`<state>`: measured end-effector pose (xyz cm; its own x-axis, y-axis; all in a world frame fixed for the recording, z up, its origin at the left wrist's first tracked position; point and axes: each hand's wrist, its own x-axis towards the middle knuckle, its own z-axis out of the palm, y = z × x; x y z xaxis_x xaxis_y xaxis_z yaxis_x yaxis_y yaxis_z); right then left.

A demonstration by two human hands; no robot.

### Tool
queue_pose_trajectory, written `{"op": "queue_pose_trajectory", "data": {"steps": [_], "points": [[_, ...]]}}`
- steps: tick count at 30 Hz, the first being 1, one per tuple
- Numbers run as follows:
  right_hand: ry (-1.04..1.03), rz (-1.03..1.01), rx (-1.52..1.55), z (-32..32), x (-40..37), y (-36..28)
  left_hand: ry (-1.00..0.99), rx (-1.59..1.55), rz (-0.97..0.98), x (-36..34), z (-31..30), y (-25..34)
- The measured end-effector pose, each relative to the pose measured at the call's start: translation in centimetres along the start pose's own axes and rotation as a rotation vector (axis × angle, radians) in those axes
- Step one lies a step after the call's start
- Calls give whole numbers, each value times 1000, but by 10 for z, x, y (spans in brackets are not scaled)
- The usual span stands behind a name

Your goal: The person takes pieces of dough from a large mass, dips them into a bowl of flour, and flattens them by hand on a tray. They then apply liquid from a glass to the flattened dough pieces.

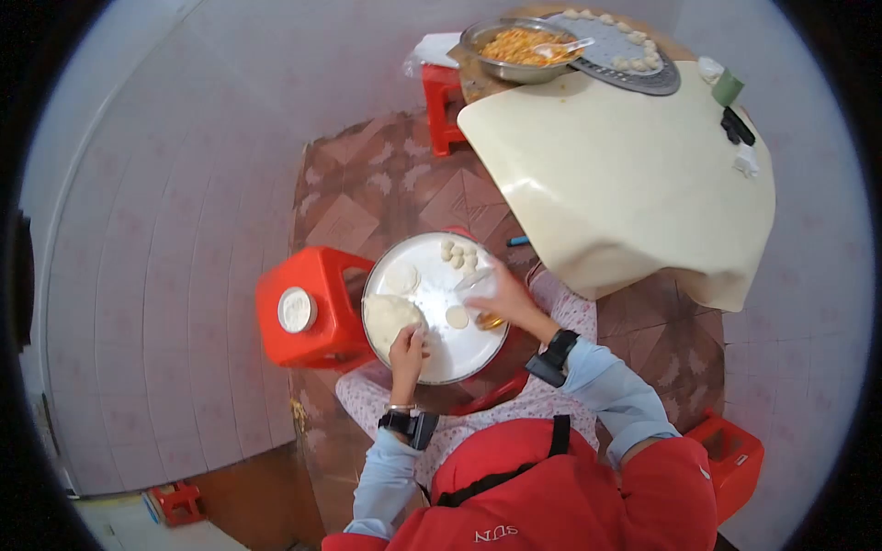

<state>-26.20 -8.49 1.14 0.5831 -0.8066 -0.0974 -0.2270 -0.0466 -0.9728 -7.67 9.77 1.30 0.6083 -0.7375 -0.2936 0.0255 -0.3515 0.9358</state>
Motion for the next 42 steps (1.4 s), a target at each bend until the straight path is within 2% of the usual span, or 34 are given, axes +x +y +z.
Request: {"op": "queue_pose_trajectory", "data": {"steps": [2,6,8,9,11,13,15,16,18,19,21,22,24,25,27,28,30,36,40,42], "points": [[85,78,-28,-13,-8,-23,-27,83,-37,4,6,-3],[62,255,27,-25,-18,-23,-26,260,-53,11,22,1],[74,236,-21,-24,-20,-5,-38,434,184,23,33,-19],[72,238,10,-23,-22,-11,-21,486,281,22,39,-6],[70,240,41,-21,-23,-20,-37,566,322,23,46,7],[43,157,82,-15,-25,-26,-56,649,359,20,50,4],[36,157,30,-13,-23,-33,85,654,463,17,53,-2],[33,155,-22,-12,-23,-34,85,656,462,18,54,-4],[35,134,-11,-8,-22,-28,15,608,258,17,54,-6],[41,108,-4,-7,-21,-25,19,609,255,16,56,-4],[43,109,-31,-7,-20,-21,-24,291,-106,18,61,-2],[48,111,-59,-7,-21,-20,-24,289,-106,19,61,-3],[49,114,-33,-10,-24,-20,-89,220,-270,24,59,-7],[52,117,-4,-10,-25,-21,-89,220,-270,26,56,-12],[54,148,-12,-14,-28,-31,-26,466,58,28,52,-12],[55,177,-19,-15,-29,-36,-26,465,56,25,55,-7],[52,176,-17,-15,-30,-35,111,701,472,24,64,6],[61,159,-66,-17,-31,-31,-6,755,401,41,64,10],[74,190,-91,-20,-32,-32,-80,751,439,37,63,5],[76,184,-69,-18,-33,-28,-40,590,395,31,62,2]]}}
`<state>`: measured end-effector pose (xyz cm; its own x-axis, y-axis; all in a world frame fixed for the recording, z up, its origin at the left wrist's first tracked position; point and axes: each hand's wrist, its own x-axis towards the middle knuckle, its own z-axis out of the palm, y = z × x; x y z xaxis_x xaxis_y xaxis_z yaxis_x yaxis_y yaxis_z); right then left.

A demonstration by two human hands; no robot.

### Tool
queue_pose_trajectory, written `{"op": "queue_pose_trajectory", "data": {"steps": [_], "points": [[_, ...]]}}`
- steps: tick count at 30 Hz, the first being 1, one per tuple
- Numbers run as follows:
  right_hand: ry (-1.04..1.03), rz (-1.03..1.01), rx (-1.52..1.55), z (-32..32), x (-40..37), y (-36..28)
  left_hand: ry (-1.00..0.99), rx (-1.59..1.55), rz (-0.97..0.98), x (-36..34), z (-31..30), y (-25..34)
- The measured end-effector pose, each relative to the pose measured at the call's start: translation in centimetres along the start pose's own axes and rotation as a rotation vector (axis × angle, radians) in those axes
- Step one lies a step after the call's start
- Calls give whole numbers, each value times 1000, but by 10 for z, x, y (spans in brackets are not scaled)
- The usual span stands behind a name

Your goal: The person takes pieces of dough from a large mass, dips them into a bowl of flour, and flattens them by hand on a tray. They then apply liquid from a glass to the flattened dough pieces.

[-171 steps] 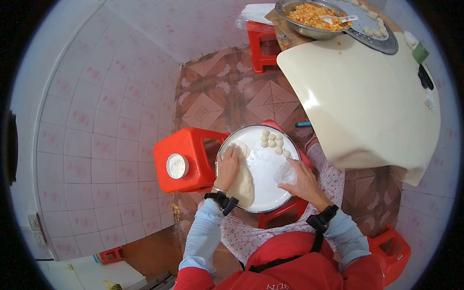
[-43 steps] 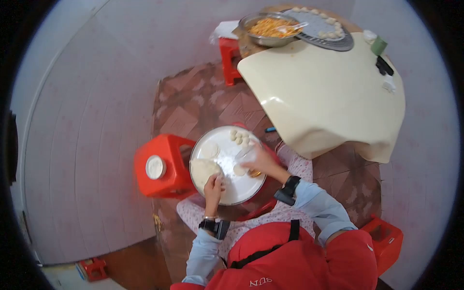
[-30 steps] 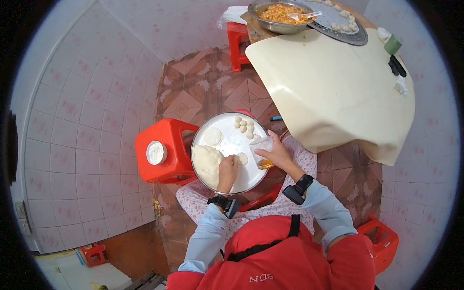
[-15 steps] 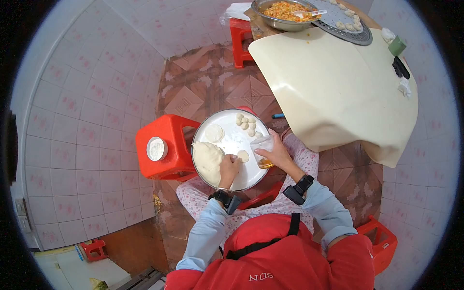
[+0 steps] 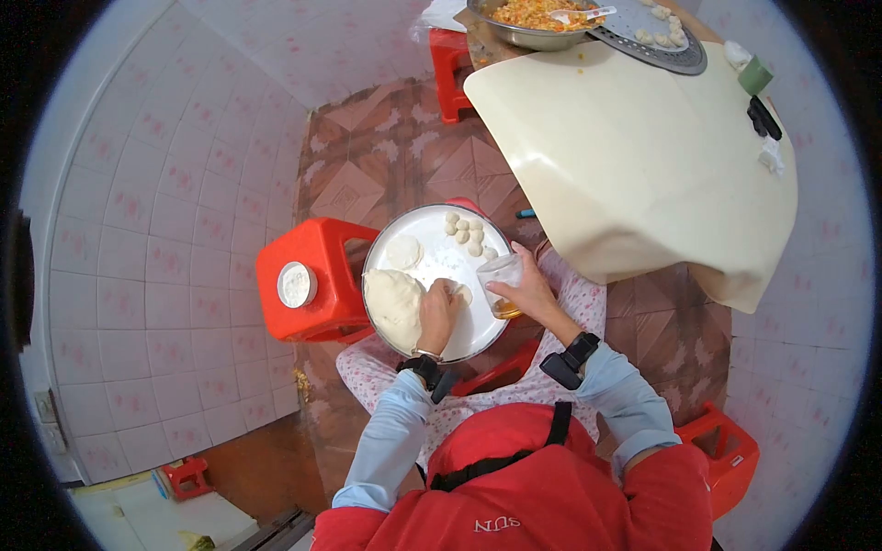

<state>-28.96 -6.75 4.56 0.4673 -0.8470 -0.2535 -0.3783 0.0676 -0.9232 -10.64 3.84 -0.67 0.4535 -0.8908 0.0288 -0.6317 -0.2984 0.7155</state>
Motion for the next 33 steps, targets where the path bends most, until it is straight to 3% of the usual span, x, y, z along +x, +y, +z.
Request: {"op": "queue_pose_trajectory", "data": {"steps": [7,10,12,14,16,17,20,24,28,33], "points": [[-4,-36,-21,1,0,-3,-64,153,1,3,1,-2],[16,-64,-8,2,-1,-3,-23,119,90,-6,-5,7],[11,-72,13,4,-1,2,-204,-89,-120,-17,-13,21],[7,-88,31,1,0,6,-165,-178,-116,-24,-5,2],[14,-37,-13,0,-2,4,-85,-611,-361,-24,-21,-12],[29,-68,8,3,2,20,-40,-705,-369,-22,-35,-22],[-11,-58,106,5,0,13,67,-484,-360,-6,-112,-54],[-16,-35,9,12,2,8,422,-500,-360,15,-199,-119],[-54,-22,-6,22,5,-1,463,-410,-474,37,-253,-176],[-60,-37,-84,30,6,-14,387,-273,-569,66,-256,-222]]}}
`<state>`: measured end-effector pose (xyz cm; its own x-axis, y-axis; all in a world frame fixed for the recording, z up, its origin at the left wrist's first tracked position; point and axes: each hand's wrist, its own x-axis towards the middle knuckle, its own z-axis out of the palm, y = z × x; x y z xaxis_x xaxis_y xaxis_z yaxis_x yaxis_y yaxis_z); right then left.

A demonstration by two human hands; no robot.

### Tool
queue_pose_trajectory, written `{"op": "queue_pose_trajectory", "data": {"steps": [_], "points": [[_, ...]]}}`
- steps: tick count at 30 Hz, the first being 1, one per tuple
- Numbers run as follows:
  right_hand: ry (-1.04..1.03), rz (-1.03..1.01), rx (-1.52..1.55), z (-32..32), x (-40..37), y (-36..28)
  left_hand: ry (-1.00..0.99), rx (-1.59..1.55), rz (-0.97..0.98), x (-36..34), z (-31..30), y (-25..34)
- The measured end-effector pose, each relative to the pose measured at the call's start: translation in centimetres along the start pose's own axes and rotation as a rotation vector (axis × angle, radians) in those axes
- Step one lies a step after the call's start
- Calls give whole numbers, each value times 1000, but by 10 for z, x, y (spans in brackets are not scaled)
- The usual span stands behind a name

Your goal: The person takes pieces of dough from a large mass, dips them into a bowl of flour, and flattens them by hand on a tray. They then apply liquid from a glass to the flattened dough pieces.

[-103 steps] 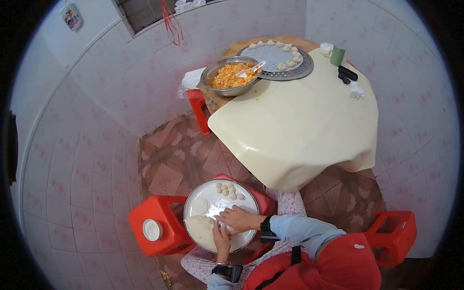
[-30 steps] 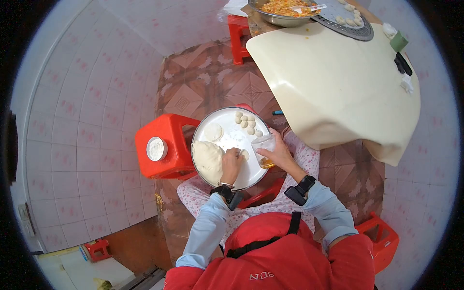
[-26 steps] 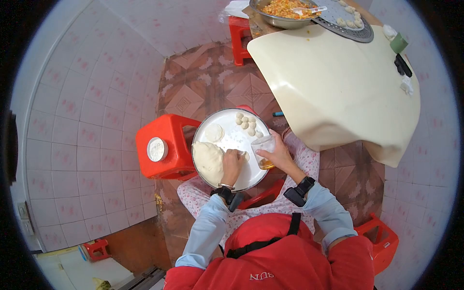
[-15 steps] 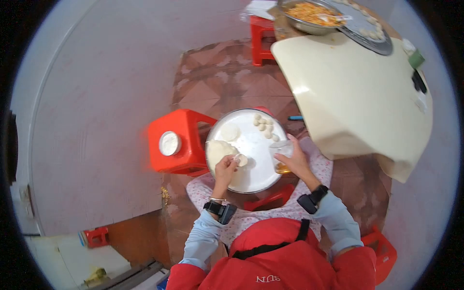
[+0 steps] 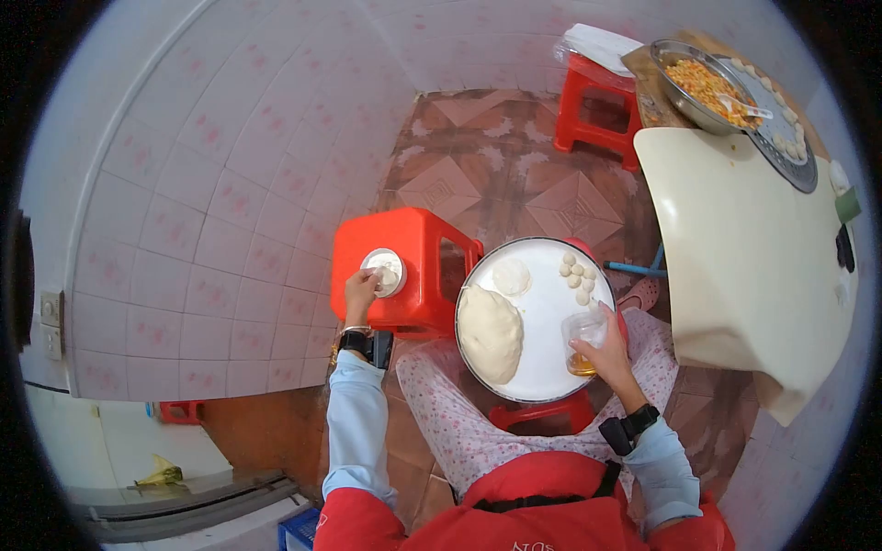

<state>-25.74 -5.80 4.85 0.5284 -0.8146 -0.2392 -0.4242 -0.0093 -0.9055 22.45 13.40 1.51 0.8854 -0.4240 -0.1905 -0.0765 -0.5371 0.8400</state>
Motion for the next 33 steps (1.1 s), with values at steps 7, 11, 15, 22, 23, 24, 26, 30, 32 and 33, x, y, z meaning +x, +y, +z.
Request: {"op": "queue_pose_trajectory", "data": {"steps": [7,11,15,22,23,24,26,30,32,33], "points": [[-20,45,-6,1,4,-3,86,694,330,-5,9,12],[-30,70,-36,2,5,-8,127,788,259,-11,16,23],[-26,51,-74,5,6,-1,119,812,281,-11,13,22],[-22,5,-42,9,7,3,254,639,336,-17,-12,37],[-24,4,-40,9,7,4,280,654,368,-20,-11,41],[-33,29,-35,9,7,1,282,654,368,-21,-8,39],[-43,55,-31,9,7,-1,197,782,374,-27,0,33],[-43,54,-40,10,6,2,-14,857,515,-39,5,35],[-45,44,-43,11,6,6,-61,868,450,-38,3,37],[-42,31,-48,11,7,9,-105,878,388,-37,3,41]]}}
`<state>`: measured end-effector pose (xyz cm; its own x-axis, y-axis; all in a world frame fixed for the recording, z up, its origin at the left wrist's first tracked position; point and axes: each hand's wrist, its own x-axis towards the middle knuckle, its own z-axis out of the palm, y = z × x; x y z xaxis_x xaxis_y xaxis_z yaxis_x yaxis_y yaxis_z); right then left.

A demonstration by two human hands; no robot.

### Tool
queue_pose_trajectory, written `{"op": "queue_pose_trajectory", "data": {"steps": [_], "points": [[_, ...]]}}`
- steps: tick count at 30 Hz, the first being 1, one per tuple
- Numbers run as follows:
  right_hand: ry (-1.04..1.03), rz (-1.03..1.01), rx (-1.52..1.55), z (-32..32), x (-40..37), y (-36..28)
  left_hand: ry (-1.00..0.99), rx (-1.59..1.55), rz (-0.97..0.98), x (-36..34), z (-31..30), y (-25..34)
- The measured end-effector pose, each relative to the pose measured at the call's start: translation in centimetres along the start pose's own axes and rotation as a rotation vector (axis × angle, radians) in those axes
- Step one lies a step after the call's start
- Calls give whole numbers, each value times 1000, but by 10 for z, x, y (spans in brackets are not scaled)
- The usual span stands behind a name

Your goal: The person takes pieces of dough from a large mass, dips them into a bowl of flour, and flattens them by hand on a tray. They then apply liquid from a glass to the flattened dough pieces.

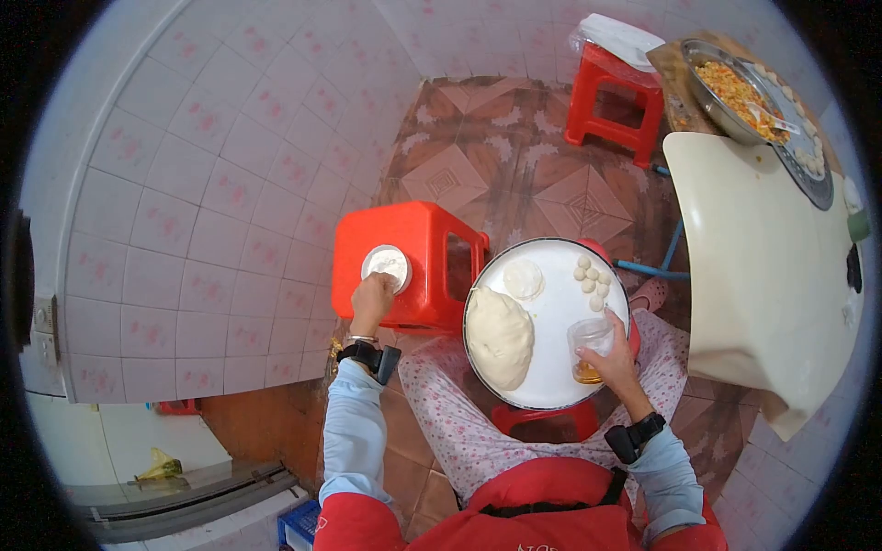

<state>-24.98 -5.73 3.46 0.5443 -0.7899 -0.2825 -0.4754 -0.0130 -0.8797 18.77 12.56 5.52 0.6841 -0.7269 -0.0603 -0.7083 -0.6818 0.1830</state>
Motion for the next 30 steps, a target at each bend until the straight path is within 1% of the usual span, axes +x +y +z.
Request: {"op": "queue_pose_trajectory", "data": {"steps": [1,3,4,6,10,12,16,18,19,21,23,24,25,27,28,30], "points": [[3,-13,-5,0,1,3,-1,0,-1,3,1,-3],[2,-8,1,1,2,5,135,-64,-64,10,6,-12],[2,-4,7,1,2,5,135,-63,-64,14,10,-16],[-4,9,13,1,2,0,86,-82,-41,20,14,-21],[-12,19,36,2,2,-12,105,-102,-6,24,16,-16],[-8,7,19,2,3,-4,2,-8,-73,27,14,-17],[13,-33,-18,3,5,7,-12,-23,-118,32,7,-26],[14,-24,-15,2,3,4,-22,-138,-211,29,1,-30],[12,-18,-13,2,3,1,-22,-136,-209,27,-2,-30],[-6,-11,8,1,1,-6,91,-151,-202,20,-9,-29],[-14,3,24,1,0,-10,125,-98,-188,11,-20,-26],[3,-23,4,2,1,-9,154,-52,-173,8,-23,-21],[23,-45,-19,1,0,-8,137,-61,-159,4,-28,-17],[49,-13,-35,-3,-3,-11,194,-175,-136,0,-37,-6],[56,-3,-43,-6,-2,-11,181,-186,-121,-3,-37,4],[75,-8,-40,-12,-4,-9,119,-426,-51,-13,-43,21]]}}
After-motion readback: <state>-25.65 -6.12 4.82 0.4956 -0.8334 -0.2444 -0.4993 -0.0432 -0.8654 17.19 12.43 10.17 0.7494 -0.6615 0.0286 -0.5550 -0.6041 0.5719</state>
